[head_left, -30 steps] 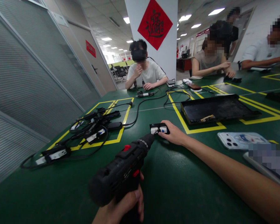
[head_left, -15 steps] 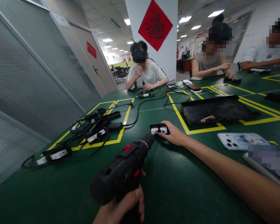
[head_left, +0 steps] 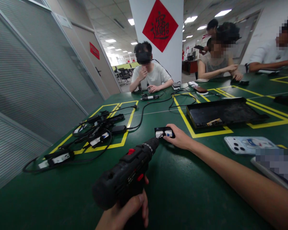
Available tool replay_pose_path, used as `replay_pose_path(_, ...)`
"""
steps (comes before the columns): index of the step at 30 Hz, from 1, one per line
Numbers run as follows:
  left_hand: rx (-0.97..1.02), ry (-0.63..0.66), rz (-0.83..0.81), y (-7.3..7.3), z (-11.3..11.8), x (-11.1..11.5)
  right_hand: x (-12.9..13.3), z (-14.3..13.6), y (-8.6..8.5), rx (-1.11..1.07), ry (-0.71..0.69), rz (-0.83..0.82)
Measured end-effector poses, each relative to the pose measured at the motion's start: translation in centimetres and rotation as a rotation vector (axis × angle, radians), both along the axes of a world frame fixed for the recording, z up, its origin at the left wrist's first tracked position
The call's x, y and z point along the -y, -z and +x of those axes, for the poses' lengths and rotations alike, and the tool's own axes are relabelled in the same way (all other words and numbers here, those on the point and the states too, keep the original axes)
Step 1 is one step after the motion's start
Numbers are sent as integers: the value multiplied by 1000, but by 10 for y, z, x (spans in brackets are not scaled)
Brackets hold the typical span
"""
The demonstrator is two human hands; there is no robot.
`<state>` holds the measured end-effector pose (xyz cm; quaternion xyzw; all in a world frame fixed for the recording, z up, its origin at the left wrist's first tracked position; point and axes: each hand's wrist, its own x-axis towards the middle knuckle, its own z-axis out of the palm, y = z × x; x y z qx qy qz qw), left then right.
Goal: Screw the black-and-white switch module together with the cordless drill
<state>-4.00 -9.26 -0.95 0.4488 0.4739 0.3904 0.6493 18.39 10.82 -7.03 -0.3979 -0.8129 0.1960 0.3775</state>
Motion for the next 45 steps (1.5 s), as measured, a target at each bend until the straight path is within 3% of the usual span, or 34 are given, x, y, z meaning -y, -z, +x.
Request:
replay_pose_path(14, 5, 40, 3, 2, -3, -1, 1, 0, -1, 5, -1, -11)
replay_pose_path(45, 53, -4, -25, -2, 1, -2, -3, 1, 1, 1, 2, -24)
